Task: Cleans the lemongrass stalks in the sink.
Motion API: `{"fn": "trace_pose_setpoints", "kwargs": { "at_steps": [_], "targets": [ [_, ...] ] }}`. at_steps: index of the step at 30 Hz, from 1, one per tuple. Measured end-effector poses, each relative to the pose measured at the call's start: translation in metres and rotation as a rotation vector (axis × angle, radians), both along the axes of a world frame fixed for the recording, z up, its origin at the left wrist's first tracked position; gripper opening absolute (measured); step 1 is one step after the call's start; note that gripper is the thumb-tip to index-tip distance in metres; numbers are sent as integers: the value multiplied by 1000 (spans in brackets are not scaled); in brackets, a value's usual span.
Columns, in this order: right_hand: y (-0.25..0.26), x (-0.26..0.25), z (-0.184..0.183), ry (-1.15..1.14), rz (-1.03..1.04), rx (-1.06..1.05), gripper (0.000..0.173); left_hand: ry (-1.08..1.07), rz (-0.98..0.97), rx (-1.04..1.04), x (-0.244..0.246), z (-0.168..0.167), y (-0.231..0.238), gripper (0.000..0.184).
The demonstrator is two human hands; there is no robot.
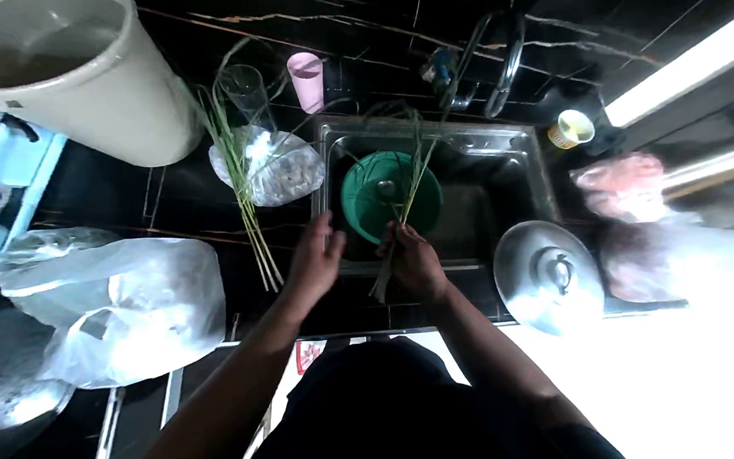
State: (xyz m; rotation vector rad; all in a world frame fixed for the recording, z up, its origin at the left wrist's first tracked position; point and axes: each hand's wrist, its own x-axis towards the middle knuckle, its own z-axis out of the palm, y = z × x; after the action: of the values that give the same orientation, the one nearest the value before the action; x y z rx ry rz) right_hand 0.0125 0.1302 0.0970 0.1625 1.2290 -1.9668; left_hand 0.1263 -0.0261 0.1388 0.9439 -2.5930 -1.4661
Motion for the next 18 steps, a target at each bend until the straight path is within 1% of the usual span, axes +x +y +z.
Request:
{"fn": "trace_pose_setpoints", "kwargs": {
  "at_steps": [2,4,6,7,8,10,11,12,13,14,15,17,18],
  "targets": [
    [-11,1,-2,26,38,-40,29,-68,-152,227,-17,0,24,47],
    [-19,-1,-3,86,97,21,30,-140,-206,317,-33,-4,35,39],
    [-20,-9,0,164,195,140,31,-200,-170,328,-44,-6,38,34],
    [-17,-15,4,256,259,240,32,-219,-140,337,-47,-10,38,31],
    [-13,-21,6,402,300,378,33,-247,-134,337,-48,-12,35,31],
    [-4,-33,7,815,324,685,35,-361,-213,230,-50,-4,22,35],
    [0,-36,5,1021,310,784,41,-409,-270,162,-50,2,17,35],
    [2,-37,4,1221,300,802,49,-446,-328,101,-51,8,12,34],
    [2,-35,2,1403,332,749,54,-472,-388,39,-52,14,9,34],
    [-1,-31,1,1563,397,660,54,-497,-455,-32,-53,20,8,32],
    [-6,-26,-1,1683,473,584,50,-524,-525,-113,-53,27,7,31],
    [-17,-22,-4,1796,579,489,37,-585,-648,-290,-51,42,6,32],
    [-22,-26,-5,1775,653,466,31,-616,-695,-384,-48,50,2,33]
  ]
}}
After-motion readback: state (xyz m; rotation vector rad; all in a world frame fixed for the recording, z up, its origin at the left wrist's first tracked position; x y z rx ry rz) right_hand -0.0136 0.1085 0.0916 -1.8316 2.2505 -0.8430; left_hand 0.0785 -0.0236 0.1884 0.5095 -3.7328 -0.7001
